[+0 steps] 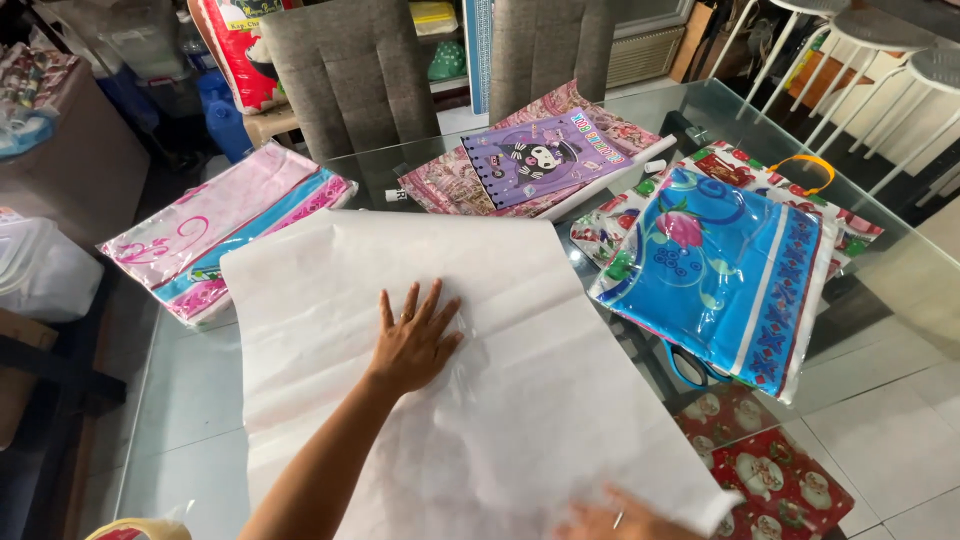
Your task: A person wraps a blue rectangular object in patterned wrapping paper using scissors and tape at a glass table.
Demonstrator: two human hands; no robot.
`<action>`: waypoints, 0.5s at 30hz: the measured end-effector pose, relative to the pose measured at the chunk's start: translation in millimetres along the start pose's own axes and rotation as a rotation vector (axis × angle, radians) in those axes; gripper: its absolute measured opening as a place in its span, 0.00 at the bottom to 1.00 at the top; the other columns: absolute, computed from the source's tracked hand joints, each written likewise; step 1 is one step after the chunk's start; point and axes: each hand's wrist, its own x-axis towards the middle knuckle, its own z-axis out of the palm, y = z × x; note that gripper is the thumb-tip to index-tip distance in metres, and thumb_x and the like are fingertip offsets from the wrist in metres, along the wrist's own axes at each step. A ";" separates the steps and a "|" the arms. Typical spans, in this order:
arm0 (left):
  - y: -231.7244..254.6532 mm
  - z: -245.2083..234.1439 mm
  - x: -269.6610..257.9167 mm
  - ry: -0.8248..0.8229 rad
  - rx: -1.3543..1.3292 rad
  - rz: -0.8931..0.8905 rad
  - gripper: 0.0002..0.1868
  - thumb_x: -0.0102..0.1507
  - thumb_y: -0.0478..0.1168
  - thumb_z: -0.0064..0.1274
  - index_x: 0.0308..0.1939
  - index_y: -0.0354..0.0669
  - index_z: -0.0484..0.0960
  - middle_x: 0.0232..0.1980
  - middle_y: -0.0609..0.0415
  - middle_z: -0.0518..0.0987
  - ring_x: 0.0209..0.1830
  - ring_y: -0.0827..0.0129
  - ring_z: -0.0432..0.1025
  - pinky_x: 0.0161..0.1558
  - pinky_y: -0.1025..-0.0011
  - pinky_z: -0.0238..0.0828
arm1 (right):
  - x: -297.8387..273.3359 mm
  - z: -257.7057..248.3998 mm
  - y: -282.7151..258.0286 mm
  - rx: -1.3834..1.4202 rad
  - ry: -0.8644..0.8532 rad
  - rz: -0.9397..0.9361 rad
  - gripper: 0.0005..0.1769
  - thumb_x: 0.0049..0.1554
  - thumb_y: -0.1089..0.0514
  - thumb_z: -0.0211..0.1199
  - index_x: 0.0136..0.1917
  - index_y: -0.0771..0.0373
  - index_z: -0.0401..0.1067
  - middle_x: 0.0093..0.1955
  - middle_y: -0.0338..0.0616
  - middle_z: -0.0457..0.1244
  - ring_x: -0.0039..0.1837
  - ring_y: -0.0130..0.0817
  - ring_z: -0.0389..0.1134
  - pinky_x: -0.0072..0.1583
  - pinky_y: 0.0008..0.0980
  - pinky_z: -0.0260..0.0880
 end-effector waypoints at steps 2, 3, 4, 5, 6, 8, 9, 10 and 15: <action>-0.4 11.0 5.5 0.620 0.379 0.192 0.26 0.63 0.56 0.58 0.56 0.42 0.78 0.63 0.45 0.74 0.48 0.52 0.74 0.49 0.56 0.68 | -51.0 -114.8 -74.8 0.801 0.557 0.690 0.21 0.44 0.69 0.78 0.46 0.48 0.75 0.79 0.13 0.63 0.84 0.11 0.55 0.57 0.23 0.89; 2.5 23.3 7.8 0.608 0.374 0.193 0.26 0.63 0.56 0.58 0.56 0.42 0.78 0.63 0.45 0.74 0.48 0.52 0.74 0.49 0.56 0.68 | -60.7 -118.5 -38.1 0.810 0.548 0.695 0.21 0.44 0.69 0.78 0.46 0.48 0.75 0.79 0.13 0.63 0.84 0.11 0.55 0.57 0.23 0.89; 5.4 36.2 9.8 0.680 0.365 0.174 0.10 0.61 0.44 0.55 0.41 0.46 0.75 0.46 0.50 0.70 0.35 0.56 0.70 0.38 0.59 0.64 | -70.1 -120.9 -1.0 0.351 0.883 0.730 0.15 0.50 0.55 0.70 0.50 0.55 0.71 0.77 0.36 0.62 0.80 0.33 0.59 0.59 0.38 0.79; 9.8 50.5 12.4 0.754 0.354 0.156 0.08 0.58 0.33 0.52 0.27 0.50 0.72 0.29 0.55 0.67 0.22 0.61 0.66 0.28 0.61 0.59 | -80.4 -121.5 36.1 -0.141 1.178 0.729 0.24 0.57 0.41 0.61 0.55 0.62 0.66 0.75 0.59 0.60 0.76 0.55 0.62 0.61 0.53 0.69; 20.5 44.1 3.2 0.744 0.346 0.157 0.08 0.58 0.33 0.52 0.27 0.50 0.72 0.29 0.55 0.67 0.22 0.61 0.66 0.28 0.61 0.59 | -88.3 -122.2 49.1 -0.134 1.169 0.738 0.24 0.57 0.41 0.61 0.55 0.62 0.66 0.75 0.59 0.60 0.76 0.55 0.62 0.61 0.53 0.69; 43.0 27.5 -7.7 0.220 0.009 -0.224 0.14 0.68 0.53 0.53 0.42 0.48 0.80 0.41 0.47 0.77 0.36 0.45 0.74 0.38 0.51 0.71 | -107.1 -129.9 76.9 -0.063 1.252 1.301 0.33 0.65 0.40 0.57 0.72 0.65 0.62 0.71 0.66 0.56 0.64 0.73 0.59 0.56 0.69 0.62; 58.0 10.7 -21.1 0.217 0.004 -0.223 0.14 0.68 0.53 0.53 0.42 0.48 0.80 0.41 0.47 0.77 0.36 0.45 0.74 0.38 0.51 0.71 | -108.9 -139.0 78.5 -0.066 1.248 1.306 0.33 0.65 0.40 0.57 0.72 0.65 0.62 0.71 0.66 0.56 0.64 0.73 0.59 0.56 0.69 0.62; 72.9 -6.1 -34.7 0.076 -0.044 -0.238 0.24 0.65 0.62 0.51 0.52 0.50 0.77 0.57 0.44 0.70 0.51 0.43 0.69 0.51 0.44 0.64 | -110.7 -147.9 80.0 0.130 1.168 1.396 0.39 0.63 0.35 0.54 0.77 0.64 0.56 0.73 0.60 0.57 0.68 0.66 0.59 0.61 0.65 0.61; 106.5 -16.3 -80.3 -0.038 -0.103 -0.259 0.42 0.61 0.74 0.50 0.68 0.52 0.67 0.74 0.44 0.59 0.70 0.42 0.59 0.62 0.30 0.54 | -128.6 -159.1 95.8 0.461 1.257 1.460 0.47 0.65 0.37 0.58 0.83 0.65 0.43 0.67 0.54 0.64 0.70 0.59 0.60 0.64 0.63 0.60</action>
